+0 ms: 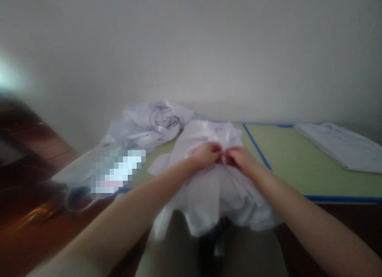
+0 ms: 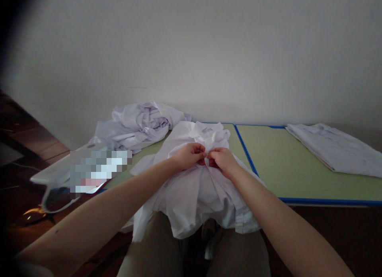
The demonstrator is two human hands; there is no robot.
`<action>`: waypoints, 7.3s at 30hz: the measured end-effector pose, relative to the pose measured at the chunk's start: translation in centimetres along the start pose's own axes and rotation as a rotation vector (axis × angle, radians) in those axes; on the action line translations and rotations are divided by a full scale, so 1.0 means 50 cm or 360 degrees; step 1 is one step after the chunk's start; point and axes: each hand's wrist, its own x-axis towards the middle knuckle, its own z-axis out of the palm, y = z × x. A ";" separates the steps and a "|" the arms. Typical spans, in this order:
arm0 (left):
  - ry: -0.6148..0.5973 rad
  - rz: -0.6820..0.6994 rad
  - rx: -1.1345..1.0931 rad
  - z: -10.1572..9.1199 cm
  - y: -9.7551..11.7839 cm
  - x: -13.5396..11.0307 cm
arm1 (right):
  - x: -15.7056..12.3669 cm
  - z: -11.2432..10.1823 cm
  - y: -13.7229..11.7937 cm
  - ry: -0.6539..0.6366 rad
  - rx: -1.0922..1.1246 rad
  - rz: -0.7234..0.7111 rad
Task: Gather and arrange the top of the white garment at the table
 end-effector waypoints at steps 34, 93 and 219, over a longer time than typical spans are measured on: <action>0.0051 0.0375 0.1390 -0.119 0.071 -0.070 | -0.080 -0.034 -0.032 -0.0120 -0.1402 -0.0519; 0.0153 0.0103 0.1429 0.013 0.061 -0.251 | -0.307 -0.014 -0.057 0.0158 -0.2121 -0.0614; 0.0224 0.0294 0.0439 0.039 0.072 -0.279 | -0.272 0.024 0.053 -0.0074 0.0192 -0.0040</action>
